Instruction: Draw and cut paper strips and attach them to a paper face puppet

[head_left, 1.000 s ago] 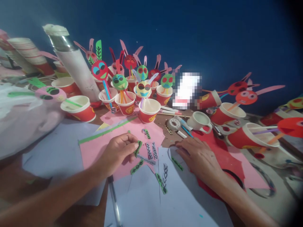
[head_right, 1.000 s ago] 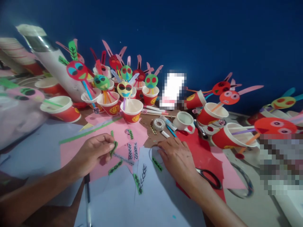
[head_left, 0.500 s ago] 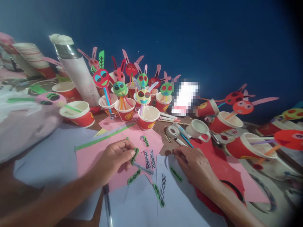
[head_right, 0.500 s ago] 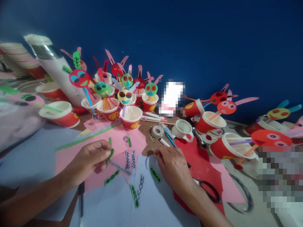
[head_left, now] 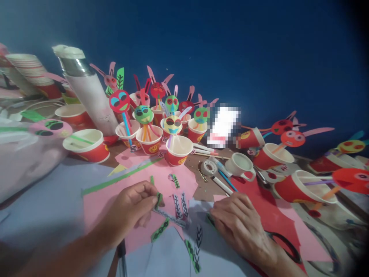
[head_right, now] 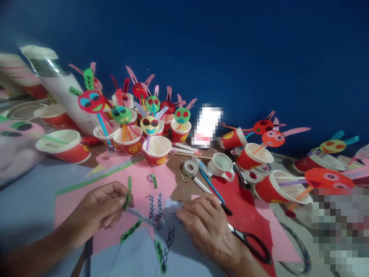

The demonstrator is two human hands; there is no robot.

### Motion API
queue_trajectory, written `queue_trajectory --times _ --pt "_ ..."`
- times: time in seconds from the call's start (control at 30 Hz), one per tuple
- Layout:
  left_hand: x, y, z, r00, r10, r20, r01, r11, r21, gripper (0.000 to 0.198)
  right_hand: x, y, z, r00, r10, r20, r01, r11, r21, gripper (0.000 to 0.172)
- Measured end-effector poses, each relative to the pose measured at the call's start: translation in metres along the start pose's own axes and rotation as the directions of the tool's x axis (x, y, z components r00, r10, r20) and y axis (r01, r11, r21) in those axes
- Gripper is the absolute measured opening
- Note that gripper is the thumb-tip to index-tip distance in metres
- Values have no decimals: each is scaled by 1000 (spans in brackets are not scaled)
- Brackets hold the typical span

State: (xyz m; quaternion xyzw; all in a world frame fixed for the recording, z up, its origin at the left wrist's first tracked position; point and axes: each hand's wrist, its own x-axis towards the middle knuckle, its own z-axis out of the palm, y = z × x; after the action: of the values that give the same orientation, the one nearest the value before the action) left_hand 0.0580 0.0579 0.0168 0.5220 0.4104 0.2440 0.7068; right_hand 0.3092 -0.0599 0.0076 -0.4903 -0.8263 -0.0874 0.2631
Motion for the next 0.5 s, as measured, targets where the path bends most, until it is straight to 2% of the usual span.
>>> queue_trajectory --times 0.07,0.1,0.17,0.23,0.27,0.3,0.37,0.43,0.5 --pt "-1 1 1 1000 -12 1 12 1000 3 16 2 0 -1 992 104 -76 -105 994 -9 26" --pt "-1 2 1 1000 -22 3 22 1000 11 15 3 0 0 973 204 -104 -206 979 -7 21" --pt "-1 3 0 999 -47 13 46 999 25 15 5 3 2 883 458 -104 -459 888 15 14" --pt "-1 3 -2 997 -64 45 63 998 21 15 6 9 4 767 642 -16 -641 766 46 13" --pt "-1 3 -3 996 -69 64 68 998 11 15 6 12 5 734 679 22 -679 732 54 14" --pt "-1 3 -4 994 -73 81 73 997 2 16 5 16 4 725 687 42 -688 723 54 15" --pt "-2 2 -6 993 -77 94 78 997 -6 18 4 22 -2 734 679 24 -680 733 26 16" --pt "-3 2 -6 994 -86 74 85 996 14 17 1 26 -12 720 694 19 -693 720 -39 17" --pt "-4 5 -5 997 -76 20 75 996 39 16 -5 29 -27 687 722 83 -709 691 -140 15"
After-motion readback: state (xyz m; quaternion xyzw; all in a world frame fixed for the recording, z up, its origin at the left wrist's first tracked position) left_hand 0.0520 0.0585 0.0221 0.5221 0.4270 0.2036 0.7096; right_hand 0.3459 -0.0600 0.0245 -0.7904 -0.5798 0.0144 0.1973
